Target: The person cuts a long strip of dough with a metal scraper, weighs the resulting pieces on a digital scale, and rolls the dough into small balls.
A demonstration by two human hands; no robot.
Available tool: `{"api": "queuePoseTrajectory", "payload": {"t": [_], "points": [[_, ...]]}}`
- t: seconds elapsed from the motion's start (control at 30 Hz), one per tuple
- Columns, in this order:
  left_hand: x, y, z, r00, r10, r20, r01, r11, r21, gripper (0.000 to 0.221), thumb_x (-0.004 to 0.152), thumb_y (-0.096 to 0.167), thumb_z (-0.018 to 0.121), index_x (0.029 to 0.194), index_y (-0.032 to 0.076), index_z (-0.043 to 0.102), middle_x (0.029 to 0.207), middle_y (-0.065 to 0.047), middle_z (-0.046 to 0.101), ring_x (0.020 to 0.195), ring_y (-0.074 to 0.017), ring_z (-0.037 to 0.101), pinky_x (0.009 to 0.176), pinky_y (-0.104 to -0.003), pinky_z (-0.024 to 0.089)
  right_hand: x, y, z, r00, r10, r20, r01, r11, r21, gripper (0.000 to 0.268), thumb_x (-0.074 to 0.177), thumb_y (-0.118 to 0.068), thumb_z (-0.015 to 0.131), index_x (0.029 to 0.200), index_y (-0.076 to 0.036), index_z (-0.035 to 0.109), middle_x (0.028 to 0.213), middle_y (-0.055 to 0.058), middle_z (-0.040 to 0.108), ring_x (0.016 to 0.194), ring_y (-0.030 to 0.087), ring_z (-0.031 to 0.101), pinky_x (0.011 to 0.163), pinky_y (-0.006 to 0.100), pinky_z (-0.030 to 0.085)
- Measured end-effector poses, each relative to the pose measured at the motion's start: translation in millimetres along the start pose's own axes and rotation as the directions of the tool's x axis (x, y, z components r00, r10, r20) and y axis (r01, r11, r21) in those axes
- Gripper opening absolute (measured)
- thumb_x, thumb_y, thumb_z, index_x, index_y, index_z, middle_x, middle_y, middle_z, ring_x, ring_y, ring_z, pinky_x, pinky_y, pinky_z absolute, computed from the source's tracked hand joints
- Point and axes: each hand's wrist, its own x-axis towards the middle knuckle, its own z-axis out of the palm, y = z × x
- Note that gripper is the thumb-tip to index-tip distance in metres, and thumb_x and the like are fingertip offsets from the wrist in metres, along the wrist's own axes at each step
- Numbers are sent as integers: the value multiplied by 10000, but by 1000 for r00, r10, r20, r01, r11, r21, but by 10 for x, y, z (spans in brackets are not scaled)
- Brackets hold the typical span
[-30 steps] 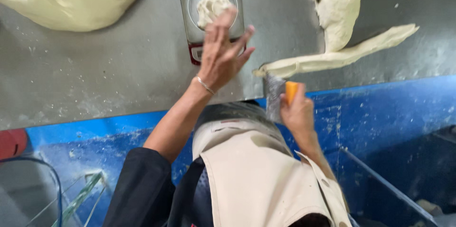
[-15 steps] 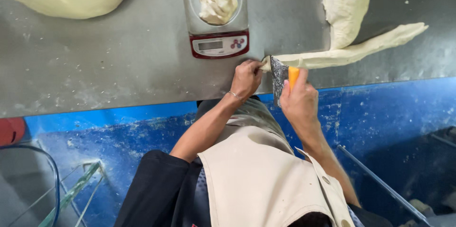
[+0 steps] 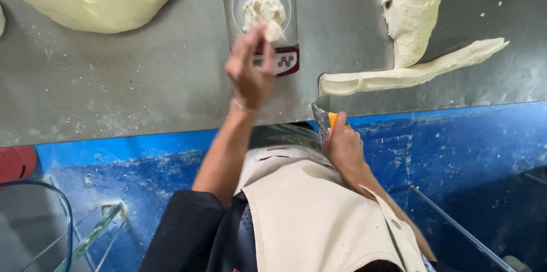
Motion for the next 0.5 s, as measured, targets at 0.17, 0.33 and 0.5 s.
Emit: {"api": "queuePoseTrajectory", "payload": {"t": [0.17,0.33,0.5], "points": [[800,-250,-111,893,307,330,-445,716,538,324,930,197,795,1247,226,733,1159,-105,560,1088,-304,546,920,-443,453,99,35,-158,991,-128,-34,130,990,54,368,896,-122,658,1142,41,439,777,313,667,725,527,668,656,599,531],[223,27,-155,881,187,435,-274,951,145,557,852,82,755,1396,54,637,1352,-200,519,1209,-371,554,1023,-491,474,-62,179,-394,995,6,-104,9,990,138,387,911,-164,696,1157,16,458,748,312,660,742,527,665,655,594,526],[-638,-29,771,655,142,742,-102,990,-99,498,819,-105,590,1273,71,695,1260,-230,676,1100,-367,686,954,-411,555,45,198,-688,975,76,-207,-51,991,125,439,919,-157,717,1213,33,452,772,325,660,762,542,659,668,600,516]]}}
